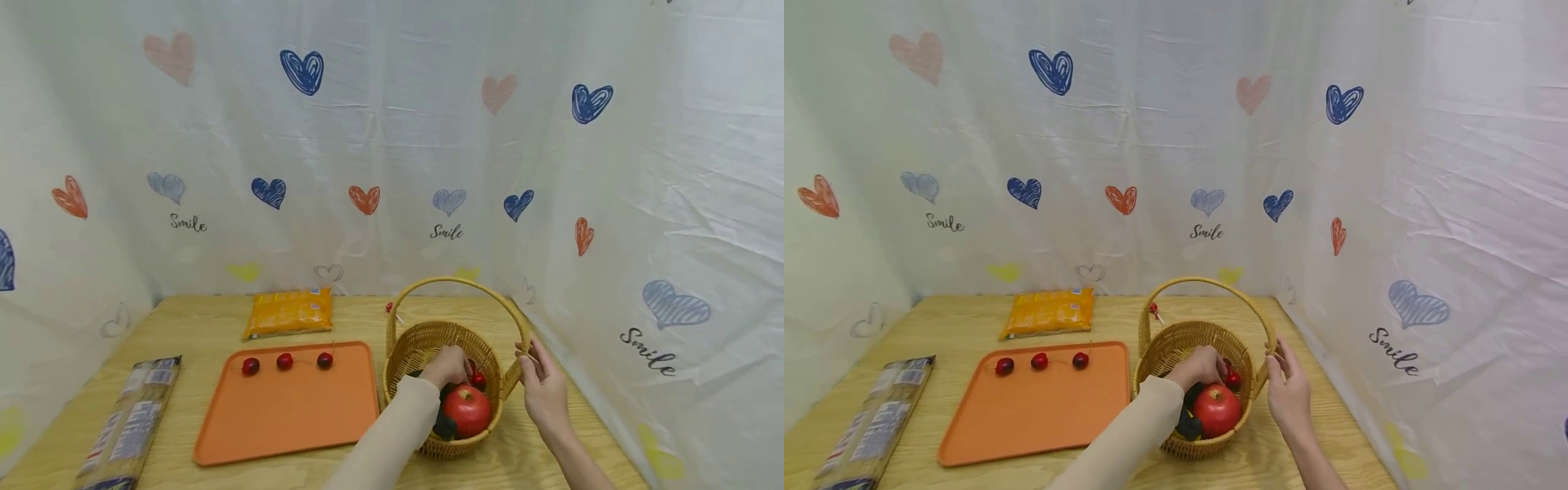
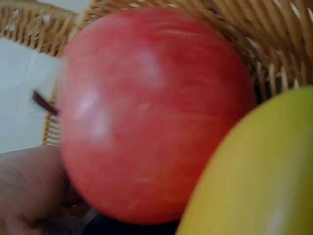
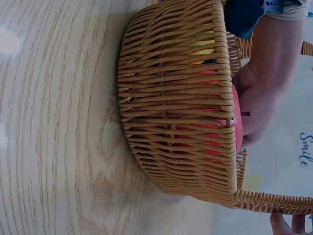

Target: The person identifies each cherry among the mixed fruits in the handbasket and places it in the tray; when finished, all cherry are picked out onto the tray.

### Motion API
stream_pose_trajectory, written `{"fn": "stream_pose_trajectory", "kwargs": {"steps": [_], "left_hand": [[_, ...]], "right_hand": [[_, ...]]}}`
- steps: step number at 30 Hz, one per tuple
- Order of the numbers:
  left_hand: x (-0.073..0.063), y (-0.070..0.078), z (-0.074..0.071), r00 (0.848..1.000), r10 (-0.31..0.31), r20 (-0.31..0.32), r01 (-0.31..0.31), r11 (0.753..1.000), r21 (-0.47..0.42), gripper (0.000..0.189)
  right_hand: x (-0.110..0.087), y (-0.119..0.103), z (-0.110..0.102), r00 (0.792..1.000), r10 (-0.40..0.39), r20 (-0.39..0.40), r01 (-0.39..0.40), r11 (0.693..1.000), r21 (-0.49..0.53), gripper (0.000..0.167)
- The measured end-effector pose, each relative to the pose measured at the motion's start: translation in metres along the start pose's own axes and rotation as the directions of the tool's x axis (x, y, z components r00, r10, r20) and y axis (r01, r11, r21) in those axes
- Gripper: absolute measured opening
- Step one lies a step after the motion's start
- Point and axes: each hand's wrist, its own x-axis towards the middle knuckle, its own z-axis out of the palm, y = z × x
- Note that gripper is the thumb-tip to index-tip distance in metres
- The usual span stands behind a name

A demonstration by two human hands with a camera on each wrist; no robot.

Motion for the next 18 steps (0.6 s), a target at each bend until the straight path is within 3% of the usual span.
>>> {"fn": "stream_pose_trajectory", "kwargs": {"steps": [3,8,13,18], "left_hand": [[0.0,0.002,0.001,0.999,0.051,0.015,-0.052,0.995,0.088,0.006],[-0.002,-0.005,-0.003,0.999,0.052,0.011,-0.052,0.996,0.075,0.005],[-0.004,-0.011,-0.011,0.998,0.058,-0.024,-0.06,0.993,-0.099,0.015],[-0.011,-0.019,-0.027,0.993,0.07,-0.094,-0.096,0.944,-0.317,0.018]], "right_hand": [[-0.001,-0.002,-0.001,1.0,0.007,-0.002,-0.007,1.0,-0.006,0.052],[-0.001,-0.005,0.003,1.0,0.001,0.02,0.0,1.0,-0.014,0.053],[-0.001,-0.004,0.003,1.0,0.006,0.02,-0.006,1.0,-0.012,0.053],[-0.001,-0.001,-0.001,1.0,-0.004,0.015,0.004,1.0,0.003,0.052]]}}
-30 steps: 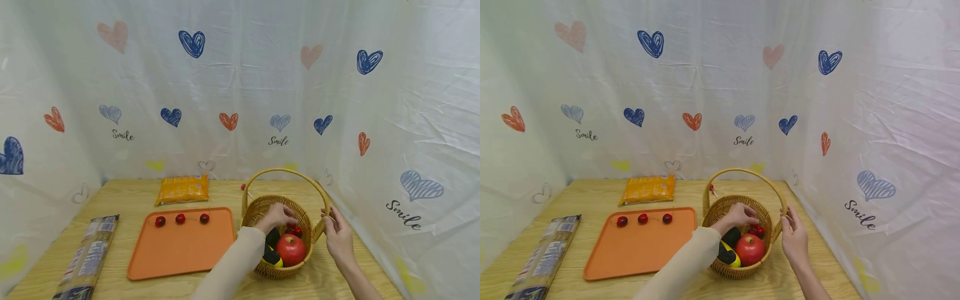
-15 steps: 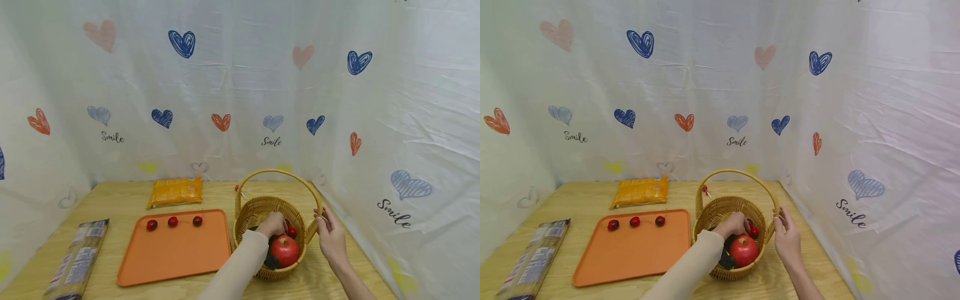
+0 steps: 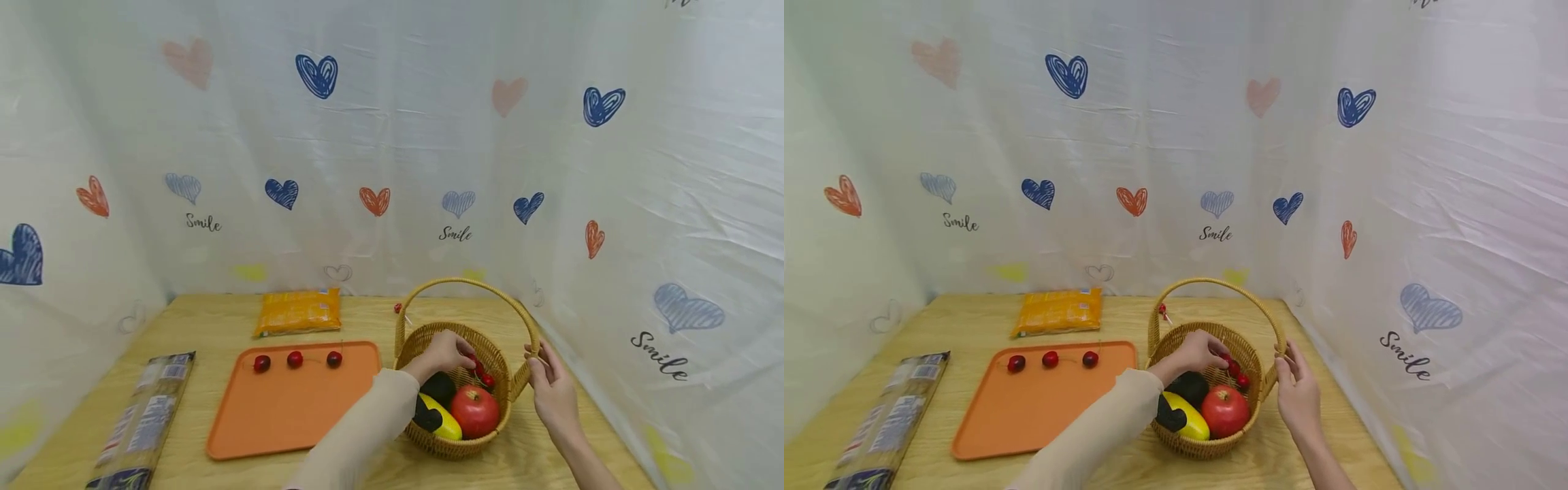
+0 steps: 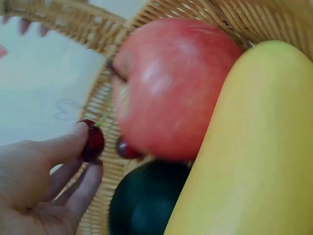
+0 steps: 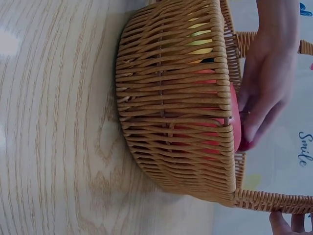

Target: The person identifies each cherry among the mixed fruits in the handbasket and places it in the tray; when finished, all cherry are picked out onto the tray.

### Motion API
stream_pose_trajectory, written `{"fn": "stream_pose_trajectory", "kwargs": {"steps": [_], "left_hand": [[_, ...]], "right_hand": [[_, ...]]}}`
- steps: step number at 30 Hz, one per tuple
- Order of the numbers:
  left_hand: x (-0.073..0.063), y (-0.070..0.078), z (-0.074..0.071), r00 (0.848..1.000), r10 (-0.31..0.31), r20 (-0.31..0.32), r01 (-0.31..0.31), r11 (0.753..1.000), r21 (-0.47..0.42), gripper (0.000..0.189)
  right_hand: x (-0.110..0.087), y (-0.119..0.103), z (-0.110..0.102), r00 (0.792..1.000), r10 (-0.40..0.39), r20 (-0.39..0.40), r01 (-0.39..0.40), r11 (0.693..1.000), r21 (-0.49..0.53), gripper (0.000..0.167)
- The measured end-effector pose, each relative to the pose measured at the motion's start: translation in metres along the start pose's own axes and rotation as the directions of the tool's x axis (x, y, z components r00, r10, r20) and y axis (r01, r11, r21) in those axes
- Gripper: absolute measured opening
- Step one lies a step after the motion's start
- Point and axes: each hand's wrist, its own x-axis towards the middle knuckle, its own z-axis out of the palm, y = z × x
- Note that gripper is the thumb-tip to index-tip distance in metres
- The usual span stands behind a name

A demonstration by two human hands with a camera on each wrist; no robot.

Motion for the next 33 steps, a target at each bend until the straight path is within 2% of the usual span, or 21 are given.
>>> {"fn": "stream_pose_trajectory", "kwargs": {"steps": [3,6,12,17,23,28,33], "left_hand": [[-0.007,-0.004,-0.013,0.999,0.028,-0.026,-0.03,0.996,-0.083,0.019],[-0.015,-0.008,-0.024,0.998,0.049,-0.038,-0.053,0.99,-0.129,0.021],[-0.032,-0.014,-0.037,0.996,0.059,-0.06,-0.067,0.987,-0.149,0.022],[-0.046,-0.012,-0.045,0.995,0.084,-0.059,-0.093,0.978,-0.187,0.023],[-0.062,-0.011,-0.055,0.992,0.113,-0.064,-0.124,0.974,-0.191,0.024],[-0.09,-0.031,-0.072,0.99,0.121,-0.068,-0.133,0.966,-0.222,0.025],[-0.123,-0.067,-0.093,0.991,0.097,-0.088,-0.116,0.961,-0.252,0.027]], "right_hand": [[-0.001,0.0,-0.001,1.0,0.003,0.003,-0.003,1.0,-0.005,0.053],[-0.002,0.001,-0.001,1.0,0.012,-0.002,-0.012,1.0,-0.015,0.055],[-0.001,0.003,0.002,1.0,0.009,-0.004,-0.009,1.0,-0.026,0.053],[0.0,0.0,0.003,1.0,0.003,-0.015,-0.004,0.999,-0.041,0.051],[-0.001,-0.002,0.002,1.0,0.016,-0.014,-0.016,0.999,-0.032,0.051],[0.0,-0.002,0.002,0.999,0.026,-0.02,-0.027,0.999,-0.044,0.052],[0.0,-0.002,0.002,1.0,0.008,-0.019,-0.009,0.999,-0.042,0.049]]}}
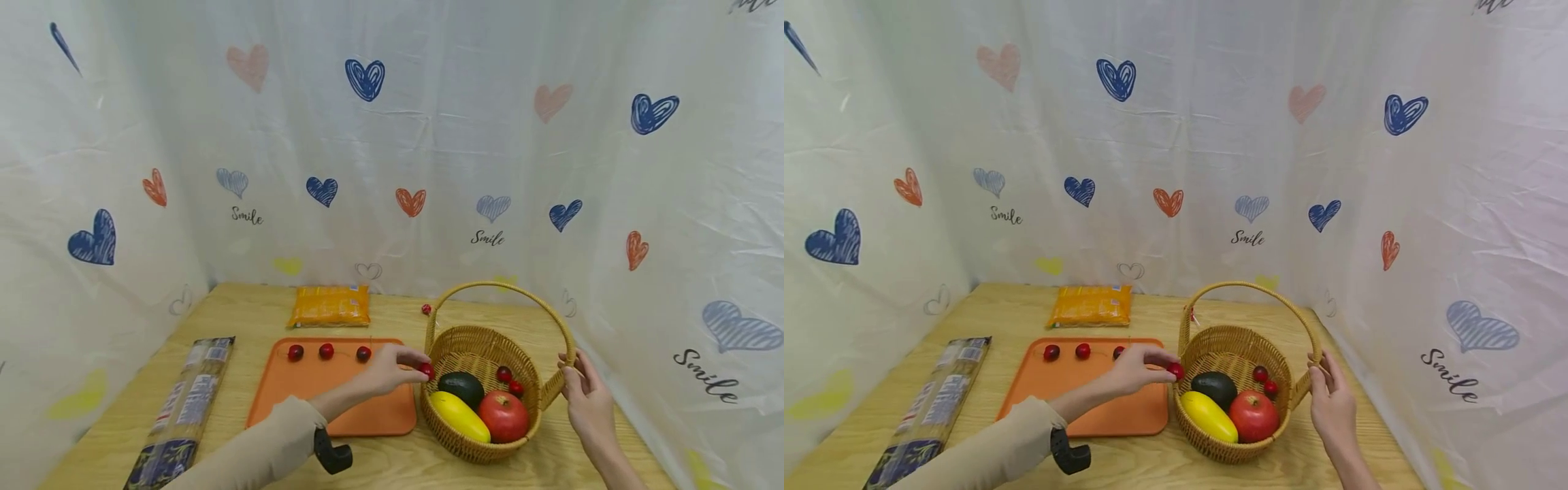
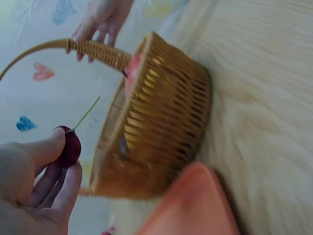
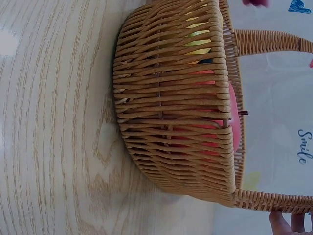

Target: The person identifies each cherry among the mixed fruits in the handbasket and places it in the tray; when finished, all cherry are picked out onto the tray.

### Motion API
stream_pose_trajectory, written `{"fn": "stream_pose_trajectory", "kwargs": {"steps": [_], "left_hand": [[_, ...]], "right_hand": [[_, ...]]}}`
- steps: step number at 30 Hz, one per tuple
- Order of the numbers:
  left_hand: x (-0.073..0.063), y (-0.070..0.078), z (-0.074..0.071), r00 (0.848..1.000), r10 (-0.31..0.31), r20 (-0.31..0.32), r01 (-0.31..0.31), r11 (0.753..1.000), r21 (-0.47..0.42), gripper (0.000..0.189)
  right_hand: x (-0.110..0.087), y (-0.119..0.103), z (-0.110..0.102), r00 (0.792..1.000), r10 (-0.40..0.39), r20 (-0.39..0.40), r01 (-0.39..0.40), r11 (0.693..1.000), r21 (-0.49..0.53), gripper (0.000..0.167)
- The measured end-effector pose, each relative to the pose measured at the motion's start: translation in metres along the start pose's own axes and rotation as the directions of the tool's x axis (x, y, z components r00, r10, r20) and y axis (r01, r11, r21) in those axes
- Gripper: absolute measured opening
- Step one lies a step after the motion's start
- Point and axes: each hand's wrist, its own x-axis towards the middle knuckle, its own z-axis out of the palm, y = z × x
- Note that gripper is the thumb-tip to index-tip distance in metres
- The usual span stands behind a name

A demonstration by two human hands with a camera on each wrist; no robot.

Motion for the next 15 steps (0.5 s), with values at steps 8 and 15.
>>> {"fn": "stream_pose_trajectory", "kwargs": {"steps": [8,15], "left_hand": [[-0.049,-0.041,-0.041,0.997,-0.061,-0.041,0.061,0.998,-0.013,0.031],[-0.055,-0.061,-0.051,0.995,-0.076,-0.064,0.083,0.99,0.113,0.033]], "right_hand": [[0.0,0.001,0.0,1.0,-0.015,-0.002,0.015,1.0,0.007,0.048],[0.0,0.001,-0.001,1.0,-0.005,-0.002,0.005,1.0,0.009,0.05]]}}
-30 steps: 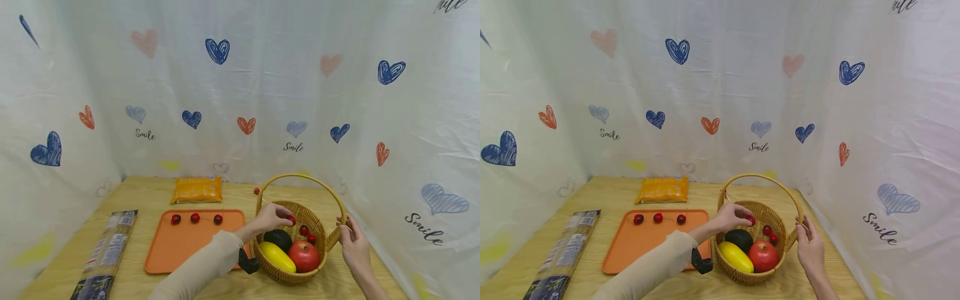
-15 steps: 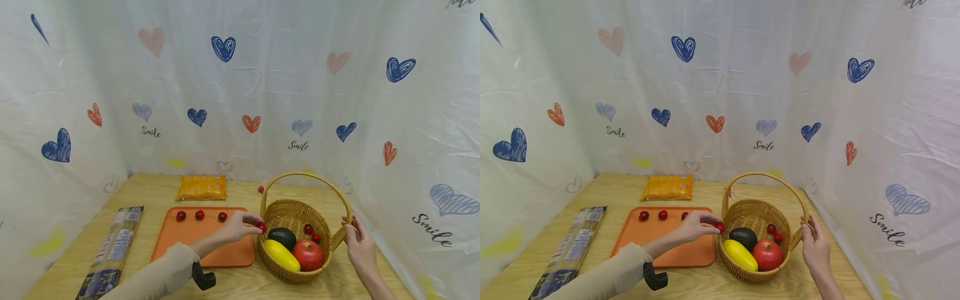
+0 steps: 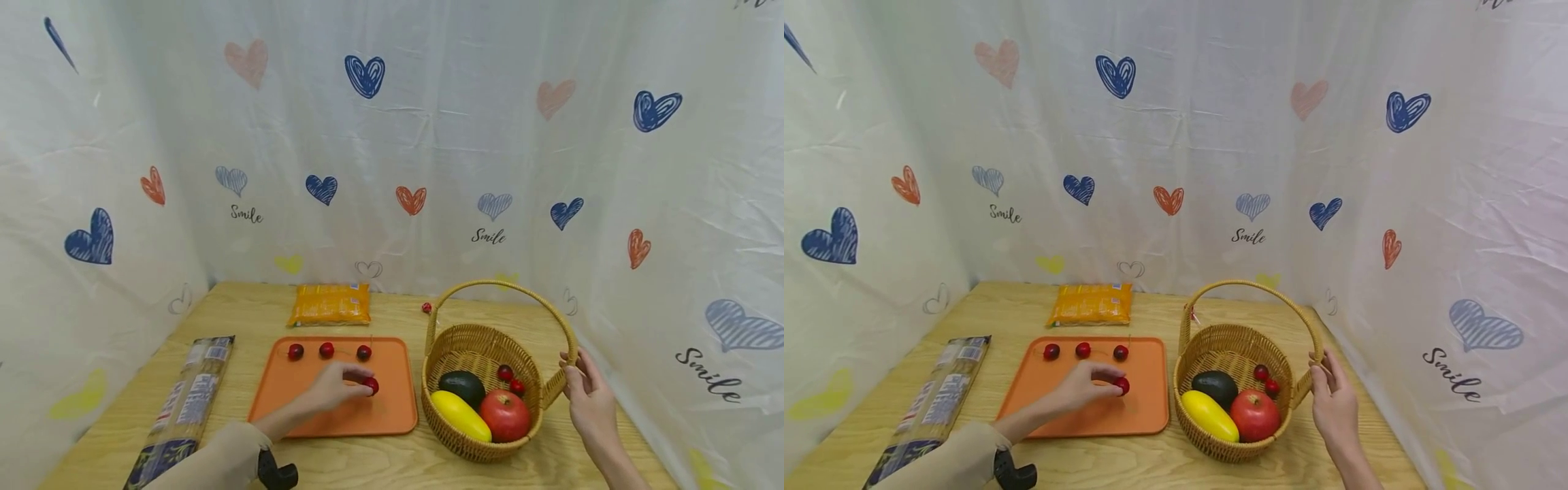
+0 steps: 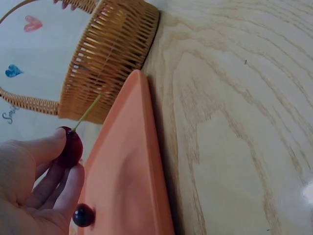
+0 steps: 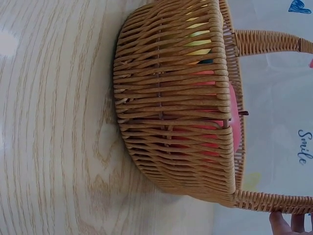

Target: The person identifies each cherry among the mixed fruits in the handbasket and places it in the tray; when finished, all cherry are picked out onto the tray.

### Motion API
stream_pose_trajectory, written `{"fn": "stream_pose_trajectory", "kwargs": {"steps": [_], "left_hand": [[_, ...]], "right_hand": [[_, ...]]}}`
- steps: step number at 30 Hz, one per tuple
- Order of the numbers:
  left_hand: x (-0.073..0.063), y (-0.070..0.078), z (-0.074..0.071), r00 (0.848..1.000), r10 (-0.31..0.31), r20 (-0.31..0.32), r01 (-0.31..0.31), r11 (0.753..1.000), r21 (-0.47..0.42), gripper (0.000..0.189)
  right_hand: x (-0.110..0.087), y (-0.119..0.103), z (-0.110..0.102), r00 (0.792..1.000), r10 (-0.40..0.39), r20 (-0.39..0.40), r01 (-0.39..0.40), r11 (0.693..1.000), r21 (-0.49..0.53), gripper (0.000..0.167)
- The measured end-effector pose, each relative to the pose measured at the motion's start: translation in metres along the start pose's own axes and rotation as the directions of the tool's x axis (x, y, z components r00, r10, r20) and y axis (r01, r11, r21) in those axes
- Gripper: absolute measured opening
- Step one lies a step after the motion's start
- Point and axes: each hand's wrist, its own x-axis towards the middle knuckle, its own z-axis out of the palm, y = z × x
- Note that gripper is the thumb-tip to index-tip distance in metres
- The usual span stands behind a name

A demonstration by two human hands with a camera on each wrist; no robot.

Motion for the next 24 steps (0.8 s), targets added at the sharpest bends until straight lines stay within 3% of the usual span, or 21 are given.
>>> {"fn": "stream_pose_trajectory", "kwargs": {"steps": [7,15,24], "left_hand": [[-0.001,-0.008,0.003,1.0,-0.004,0.024,0.003,0.999,0.048,0.027],[-0.004,-0.022,0.009,0.998,-0.059,0.026,0.058,0.997,0.06,0.026],[-0.005,-0.02,0.009,0.996,-0.085,0.018,0.084,0.996,0.039,0.03]], "right_hand": [[-0.001,0.001,0.001,1.0,0.008,0.01,-0.008,1.0,-0.013,0.049],[-0.001,0.002,0.002,1.0,0.01,0.0,-0.01,1.0,-0.027,0.052],[0.0,0.001,0.0,1.0,-0.01,-0.011,0.01,1.0,-0.005,0.05]]}}
